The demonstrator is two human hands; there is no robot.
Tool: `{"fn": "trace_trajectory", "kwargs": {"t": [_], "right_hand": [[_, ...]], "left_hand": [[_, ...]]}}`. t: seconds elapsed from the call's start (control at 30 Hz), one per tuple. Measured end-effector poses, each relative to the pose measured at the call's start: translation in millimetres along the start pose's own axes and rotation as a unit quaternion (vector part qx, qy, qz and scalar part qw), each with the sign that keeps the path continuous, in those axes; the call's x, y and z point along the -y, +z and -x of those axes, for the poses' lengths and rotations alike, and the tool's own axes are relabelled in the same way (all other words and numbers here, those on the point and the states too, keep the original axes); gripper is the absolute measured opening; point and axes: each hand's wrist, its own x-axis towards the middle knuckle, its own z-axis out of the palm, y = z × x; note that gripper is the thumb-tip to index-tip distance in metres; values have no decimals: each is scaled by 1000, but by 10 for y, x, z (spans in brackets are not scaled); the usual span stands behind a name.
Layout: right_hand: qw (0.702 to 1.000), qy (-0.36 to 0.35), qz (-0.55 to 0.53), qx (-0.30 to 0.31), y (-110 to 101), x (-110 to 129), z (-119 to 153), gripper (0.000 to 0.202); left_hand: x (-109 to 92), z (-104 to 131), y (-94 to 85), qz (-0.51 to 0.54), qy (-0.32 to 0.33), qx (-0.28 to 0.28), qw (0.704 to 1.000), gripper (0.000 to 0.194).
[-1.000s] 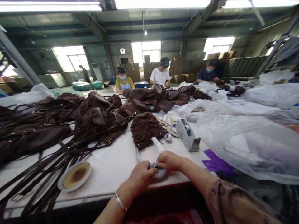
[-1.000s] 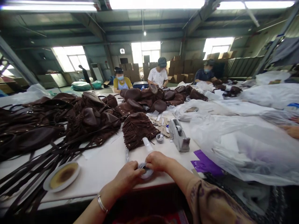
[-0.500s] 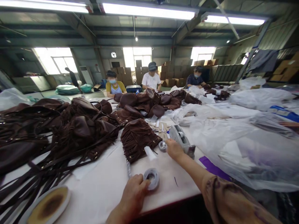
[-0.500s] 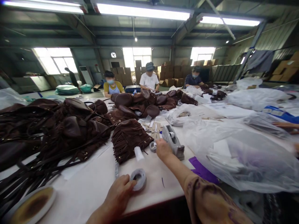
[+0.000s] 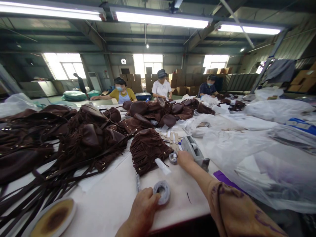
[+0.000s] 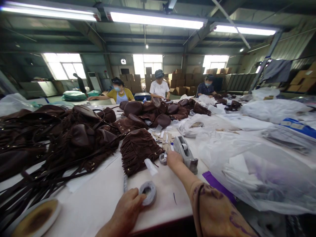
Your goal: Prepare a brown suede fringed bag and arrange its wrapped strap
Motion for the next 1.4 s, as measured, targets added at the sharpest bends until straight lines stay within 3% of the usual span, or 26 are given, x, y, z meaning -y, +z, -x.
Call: {"fn": "trace_trajectory", "kwargs": {"t": [0.13,0.2,0.27,0.37,0.43,0.5,0.6,0.67,0.73,0.8,0.93,1.13,1.23,1.4], "right_hand": [[1000,8,-21,-13,-46,-110,476,16],[998,-22,-43,-26,-20,-190,792,16],[989,-66,-132,-23,50,-254,1119,17],[926,-112,-360,30,174,-276,1557,17],[886,-112,-446,52,208,-238,1780,22],[881,-109,-459,36,185,-174,1934,29],[887,-120,-446,-17,106,-66,2043,36],[885,-123,-447,-45,70,2,2056,37],[882,-114,-452,-64,63,59,2047,38],[881,-112,-454,-73,76,104,2033,38],[888,-144,-425,-99,98,155,2030,34],[905,-194,-339,-170,72,177,2068,29],[901,-199,-345,-169,56,214,2055,29],[889,-190,-399,-122,43,302,2037,31]], "left_hand": [[-9,13,-8,4,-6,0,1000,20],[-16,16,-7,10,-7,4,1000,20],[-30,10,-23,22,-13,11,1000,19],[-60,-29,-119,89,-35,15,995,19],[-76,-77,-237,193,-77,8,978,17],[-83,-134,-370,344,-143,-6,928,19],[-82,-196,-529,574,-234,-32,784,32],[-85,-203,-583,672,-263,-50,690,40],[-98,-186,-599,721,-273,-64,634,42],[-118,-154,-591,741,-276,-66,608,42],[-158,-93,-562,751,-275,-64,597,39],[-199,-80,-574,739,-270,-55,615,40],[-224,-103,-588,717,-267,-46,643,41],[-308,-154,-626,636,-251,-12,730,45]]}}
